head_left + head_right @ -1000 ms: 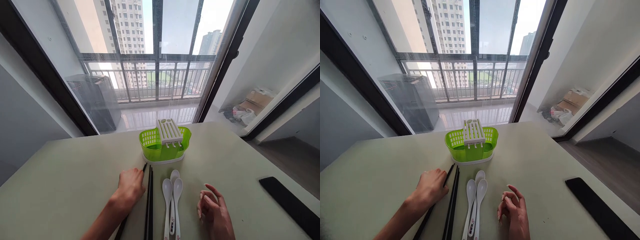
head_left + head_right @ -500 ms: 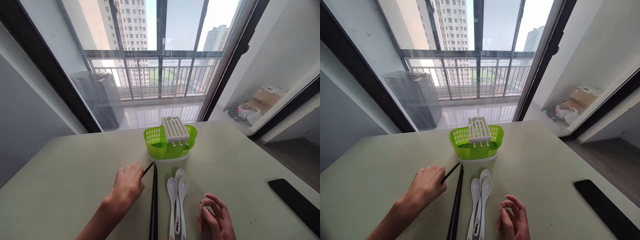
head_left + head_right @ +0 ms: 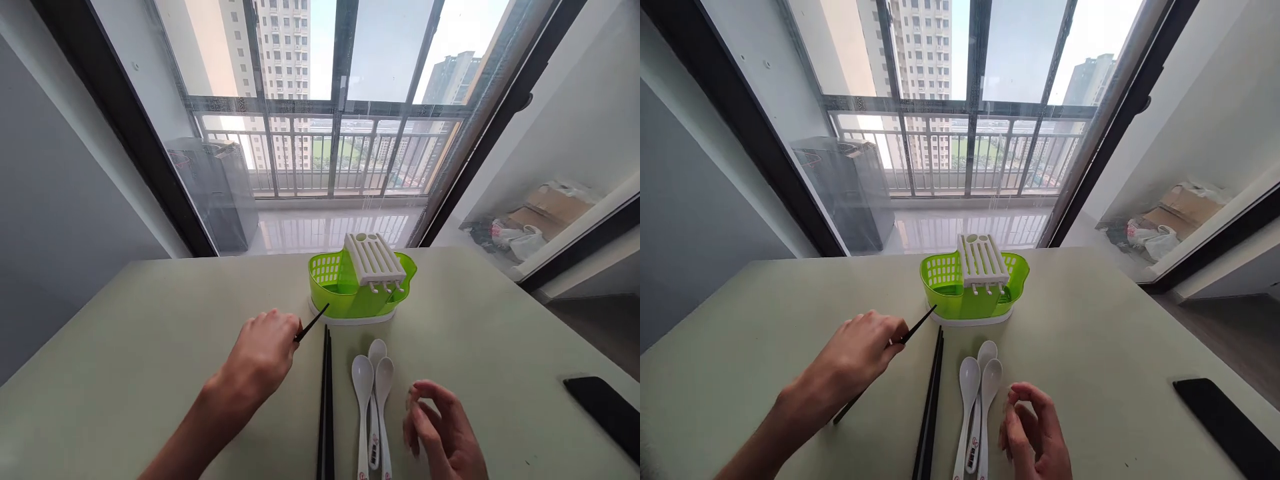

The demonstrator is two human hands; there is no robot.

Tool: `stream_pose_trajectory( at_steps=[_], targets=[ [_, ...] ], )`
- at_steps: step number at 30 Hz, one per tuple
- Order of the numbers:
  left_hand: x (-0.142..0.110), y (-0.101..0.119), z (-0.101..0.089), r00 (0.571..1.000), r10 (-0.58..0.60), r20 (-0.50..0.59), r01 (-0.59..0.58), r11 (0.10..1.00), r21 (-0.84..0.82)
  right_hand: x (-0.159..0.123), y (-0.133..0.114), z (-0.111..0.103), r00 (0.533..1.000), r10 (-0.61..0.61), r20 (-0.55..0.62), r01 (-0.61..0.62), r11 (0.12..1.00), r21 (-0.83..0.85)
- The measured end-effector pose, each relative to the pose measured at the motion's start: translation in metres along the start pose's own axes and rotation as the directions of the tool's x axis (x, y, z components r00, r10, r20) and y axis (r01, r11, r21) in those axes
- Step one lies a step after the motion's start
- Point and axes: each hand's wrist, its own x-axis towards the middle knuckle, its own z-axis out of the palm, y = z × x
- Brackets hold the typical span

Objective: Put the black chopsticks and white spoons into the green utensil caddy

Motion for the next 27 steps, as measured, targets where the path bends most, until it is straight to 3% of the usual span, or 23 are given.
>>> stream_pose_trajectory(
  at_steps=[2, 4, 5, 7, 8, 9, 10, 12, 16, 22, 25, 27],
  targets=[
    [-0.003, -0.003, -0.005, 0.997, 0.031, -0.065, -0.038, 0.994, -0.103, 0.003, -0.014, 0.007, 0.987, -0.125, 0.103, 0.134, 0.987, -0.083],
    [-0.006, -0.006, -0.009, 0.987, 0.066, -0.149, -0.102, 0.963, -0.248, 0.009, -0.031, 0.014, 0.913, -0.326, 0.244, 0.366, 0.92, -0.141],
    [-0.008, -0.006, -0.011, 0.974, 0.094, -0.204, -0.158, 0.932, -0.325, 0.012, -0.041, 0.017, 0.839, -0.434, 0.328, 0.5, 0.853, -0.152],
    [-0.011, -0.006, -0.014, 0.936, 0.138, -0.325, -0.282, 0.846, -0.452, 0.019, -0.061, 0.024, 0.626, -0.593, 0.506, 0.739, 0.659, -0.141],
    [-0.012, -0.005, -0.015, 0.912, 0.146, -0.384, -0.337, 0.8, -0.496, 0.022, -0.072, 0.027, 0.513, -0.631, 0.582, 0.824, 0.553, -0.126],
    [-0.012, -0.004, -0.015, 0.888, 0.144, -0.437, -0.383, 0.759, -0.527, 0.025, -0.082, 0.031, 0.432, -0.648, 0.627, 0.876, 0.466, -0.121],
    [-0.013, -0.003, -0.015, 0.867, 0.137, -0.479, -0.418, 0.723, -0.55, 0.027, -0.092, 0.034, 0.378, -0.658, 0.652, 0.908, 0.401, -0.122],
    [-0.012, -0.002, -0.015, 0.838, 0.12, -0.533, -0.464, 0.67, -0.579, 0.032, -0.11, 0.042, 0.317, -0.662, 0.679, 0.939, 0.318, -0.129],
    [-0.008, -0.001, -0.012, 0.816, 0.121, -0.565, -0.509, 0.613, -0.604, 0.042, -0.137, 0.057, 0.302, -0.686, 0.662, 0.952, 0.249, -0.176],
    [-0.004, -0.003, -0.009, 0.812, 0.146, -0.565, -0.534, 0.576, -0.619, 0.062, -0.168, 0.077, 0.434, -0.611, 0.662, 0.9, 0.324, -0.291],
    [-0.004, -0.004, -0.008, 0.808, 0.147, -0.57, -0.536, 0.583, -0.61, 0.07, -0.18, 0.086, 0.453, -0.606, 0.655, 0.891, 0.339, -0.303],
    [-0.004, -0.005, -0.008, 0.805, 0.154, -0.573, -0.54, 0.59, -0.6, 0.073, -0.185, 0.091, 0.435, -0.601, 0.67, 0.9, 0.322, -0.295]
  ],
)
